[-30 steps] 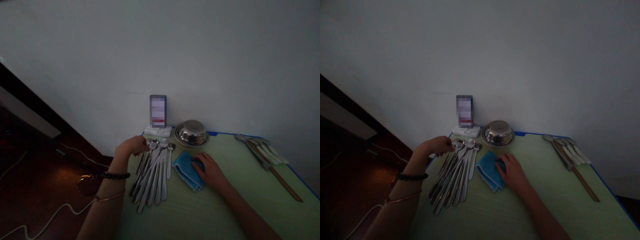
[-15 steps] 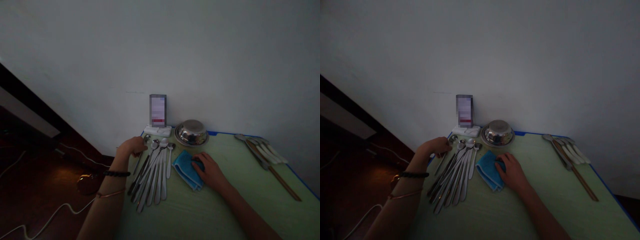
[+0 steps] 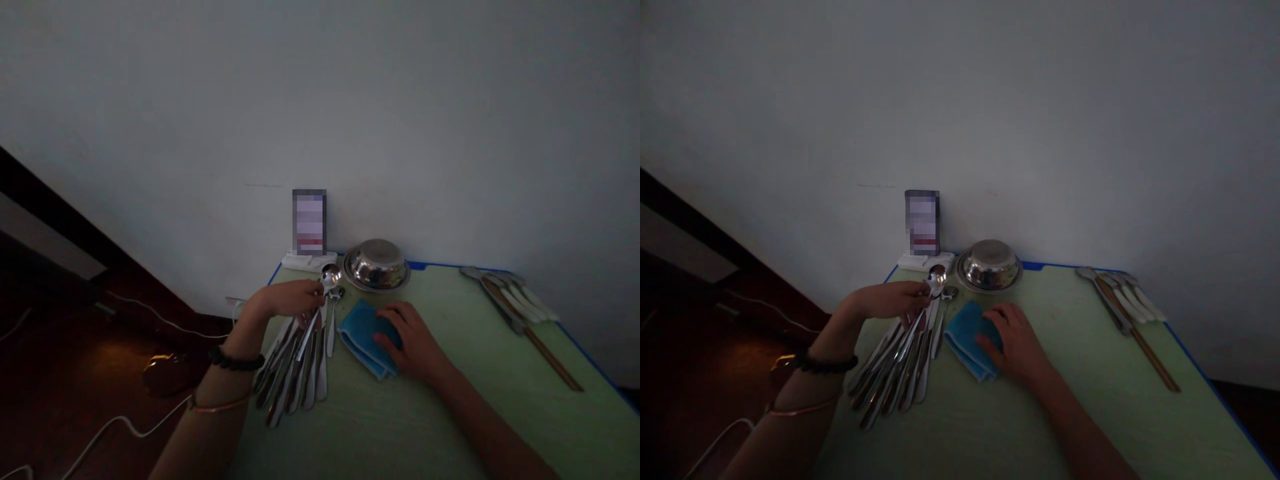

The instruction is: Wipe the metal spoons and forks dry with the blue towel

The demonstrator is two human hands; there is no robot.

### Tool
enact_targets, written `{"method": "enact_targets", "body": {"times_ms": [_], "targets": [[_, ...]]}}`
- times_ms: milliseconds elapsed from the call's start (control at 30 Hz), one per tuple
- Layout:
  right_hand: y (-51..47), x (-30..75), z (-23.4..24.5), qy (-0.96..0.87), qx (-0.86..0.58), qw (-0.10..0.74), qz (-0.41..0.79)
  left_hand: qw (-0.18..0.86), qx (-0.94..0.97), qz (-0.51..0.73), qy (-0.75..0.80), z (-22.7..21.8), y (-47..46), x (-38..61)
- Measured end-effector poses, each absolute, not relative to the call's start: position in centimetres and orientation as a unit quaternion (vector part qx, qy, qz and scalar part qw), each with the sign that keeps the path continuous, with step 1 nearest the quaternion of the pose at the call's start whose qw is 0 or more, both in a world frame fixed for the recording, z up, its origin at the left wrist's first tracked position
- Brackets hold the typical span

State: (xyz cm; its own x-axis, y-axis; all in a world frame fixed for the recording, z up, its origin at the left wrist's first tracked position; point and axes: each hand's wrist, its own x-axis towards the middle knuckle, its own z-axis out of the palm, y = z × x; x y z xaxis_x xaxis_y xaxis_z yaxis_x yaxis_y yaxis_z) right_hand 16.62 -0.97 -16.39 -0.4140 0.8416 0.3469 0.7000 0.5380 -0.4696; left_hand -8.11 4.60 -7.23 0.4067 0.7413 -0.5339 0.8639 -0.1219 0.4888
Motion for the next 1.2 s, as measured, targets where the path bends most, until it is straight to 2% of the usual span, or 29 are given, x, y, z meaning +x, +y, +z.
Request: {"method": "enact_targets", "body": {"times_ms": [100,167,367,500,733,833,1000,1133,1200], "targets": [[-2.0,15.8,-15.8,-0.876,-0.406,0.236,0.11,0.38,0.76,-0.079,0.521,-7.2,4.3,-7.3],[-2.3,15.2,-15.7,-0.877,-0.417,0.206,0.124,0.37,0.774,-0.077,0.508,-7.0,4.1,-6.9],[-1.6,16.6,-14.5,-0.857,-0.449,0.195,0.162,0.33,0.818,-0.037,0.47,-5.1,2.7,-5.4],[-1.0,19.7,-11.0,-0.846,-0.455,0.195,0.199,0.312,0.845,0.009,0.434,-3.0,1.4,-4.6],[-0.1,23.3,-2.1,-0.808,-0.483,0.219,0.257,0.322,0.843,0.061,0.427,-0.1,1.2,-3.7],[-0.2,23.6,-0.5,-0.76,-0.515,0.279,0.28,0.338,0.831,0.105,0.429,0.4,0.7,-3.4],[0.5,23.7,-0.8,-0.619,-0.593,0.429,0.283,0.324,0.838,0.132,0.419,0.6,0.4,-3.6],[0.1,22.9,-0.2,-0.522,-0.564,0.581,0.266,0.28,0.848,0.154,0.423,0.6,1.2,-3.3],[-0.8,21.9,0.4,-0.527,-0.543,0.606,0.245,0.257,0.857,0.174,0.412,0.5,1.5,-2.7]]}}
